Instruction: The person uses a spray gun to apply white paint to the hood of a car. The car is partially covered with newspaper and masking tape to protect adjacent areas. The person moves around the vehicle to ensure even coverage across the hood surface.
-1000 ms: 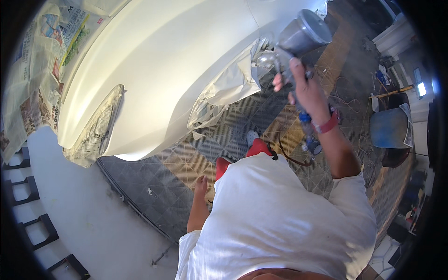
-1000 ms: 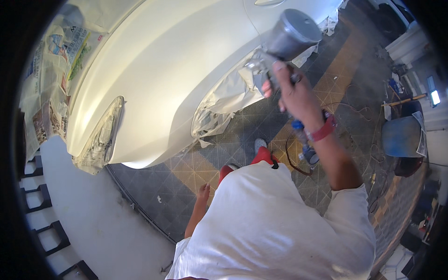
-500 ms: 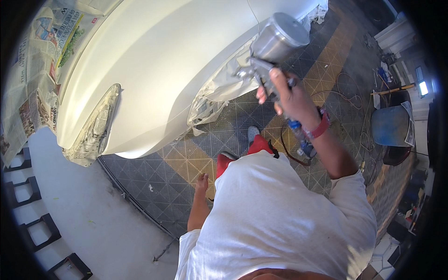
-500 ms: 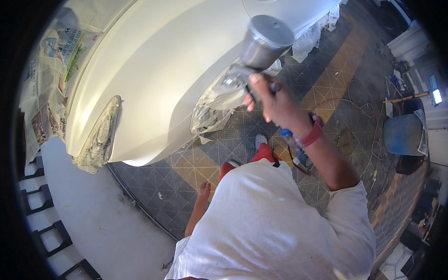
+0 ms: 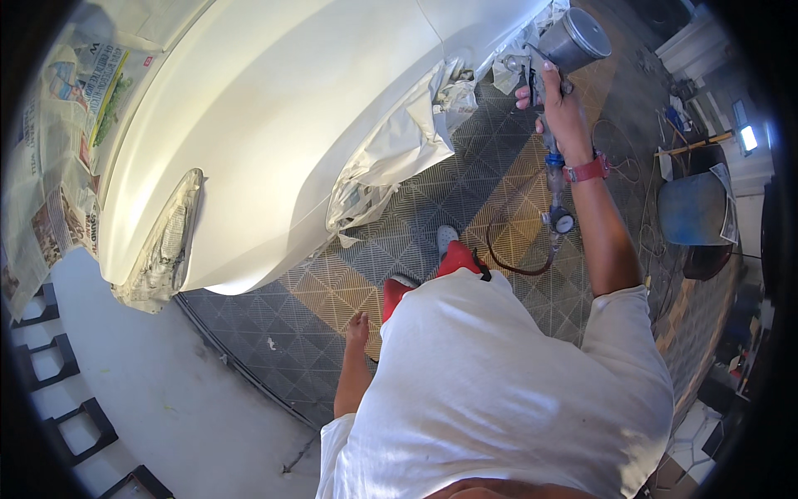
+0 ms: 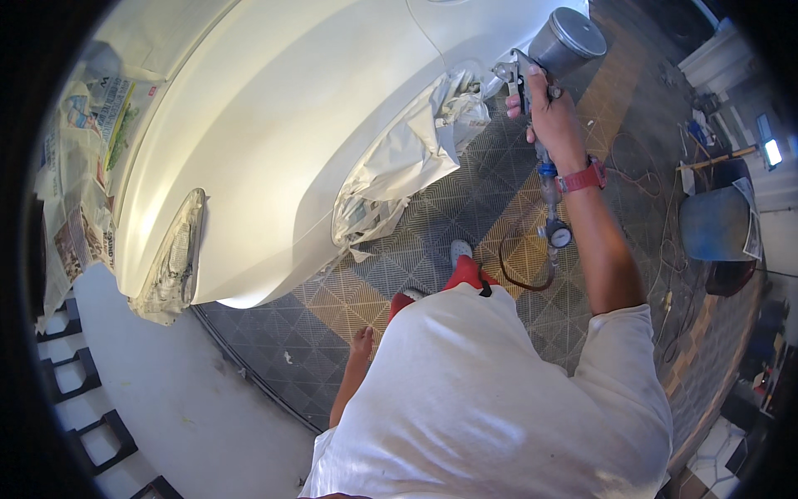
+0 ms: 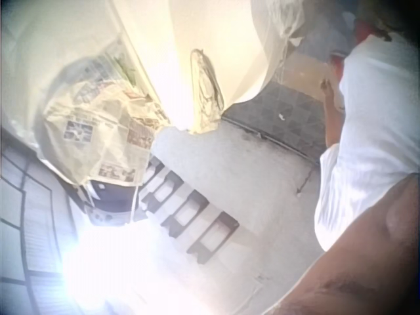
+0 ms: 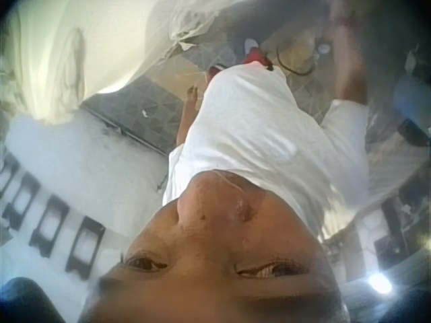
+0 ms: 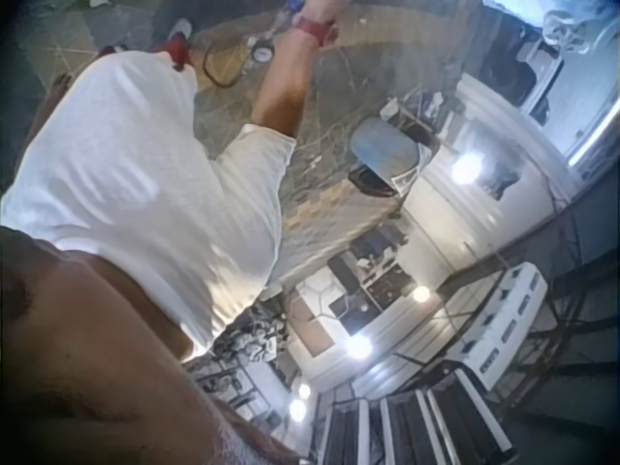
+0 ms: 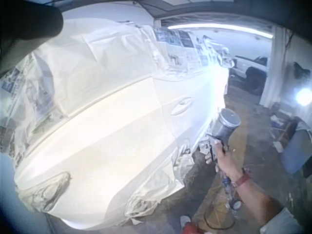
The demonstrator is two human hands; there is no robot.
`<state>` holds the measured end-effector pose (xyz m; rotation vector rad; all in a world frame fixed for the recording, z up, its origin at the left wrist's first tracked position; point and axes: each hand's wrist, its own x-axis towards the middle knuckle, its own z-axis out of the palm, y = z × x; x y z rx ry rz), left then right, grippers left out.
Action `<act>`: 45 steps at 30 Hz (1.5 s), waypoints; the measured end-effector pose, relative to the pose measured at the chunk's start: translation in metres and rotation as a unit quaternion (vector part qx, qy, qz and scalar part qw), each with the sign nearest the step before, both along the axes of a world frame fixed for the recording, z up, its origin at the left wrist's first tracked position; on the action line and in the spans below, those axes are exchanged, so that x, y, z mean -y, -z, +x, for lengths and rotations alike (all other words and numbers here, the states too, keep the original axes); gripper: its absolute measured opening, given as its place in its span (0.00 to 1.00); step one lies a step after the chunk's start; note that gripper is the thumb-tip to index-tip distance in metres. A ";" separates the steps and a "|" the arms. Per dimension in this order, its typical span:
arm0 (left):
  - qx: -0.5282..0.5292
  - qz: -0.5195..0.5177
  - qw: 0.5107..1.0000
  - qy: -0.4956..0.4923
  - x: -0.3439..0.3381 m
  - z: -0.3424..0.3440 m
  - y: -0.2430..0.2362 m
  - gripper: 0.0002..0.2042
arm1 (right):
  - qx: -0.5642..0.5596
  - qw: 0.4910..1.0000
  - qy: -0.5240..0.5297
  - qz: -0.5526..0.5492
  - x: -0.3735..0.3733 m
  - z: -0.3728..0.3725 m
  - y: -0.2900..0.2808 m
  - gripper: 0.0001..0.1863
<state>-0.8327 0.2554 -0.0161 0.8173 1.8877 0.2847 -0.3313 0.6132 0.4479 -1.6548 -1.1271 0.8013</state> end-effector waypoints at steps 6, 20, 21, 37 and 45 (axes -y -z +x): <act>0.014 -0.023 1.000 0.015 0.006 -0.006 0.000 0.31 | -0.034 0.997 -0.064 0.000 0.027 -0.026 0.015 0.30; -0.010 -0.012 0.998 0.064 -0.009 0.007 -0.047 0.28 | -0.127 0.925 -0.358 -0.008 0.103 -0.097 0.043 0.25; -0.012 -0.010 0.998 0.067 -0.011 0.008 -0.050 0.28 | -0.109 0.936 -0.334 -0.023 0.097 -0.089 0.046 0.25; 0.223 0.182 0.921 0.263 -0.263 0.290 -0.319 0.20 | -0.078 0.990 -0.092 0.072 0.032 0.044 0.084 0.19; 0.444 0.150 0.838 0.278 -0.286 0.350 -0.284 0.13 | -0.210 0.930 -0.300 0.035 0.049 0.023 0.129 0.22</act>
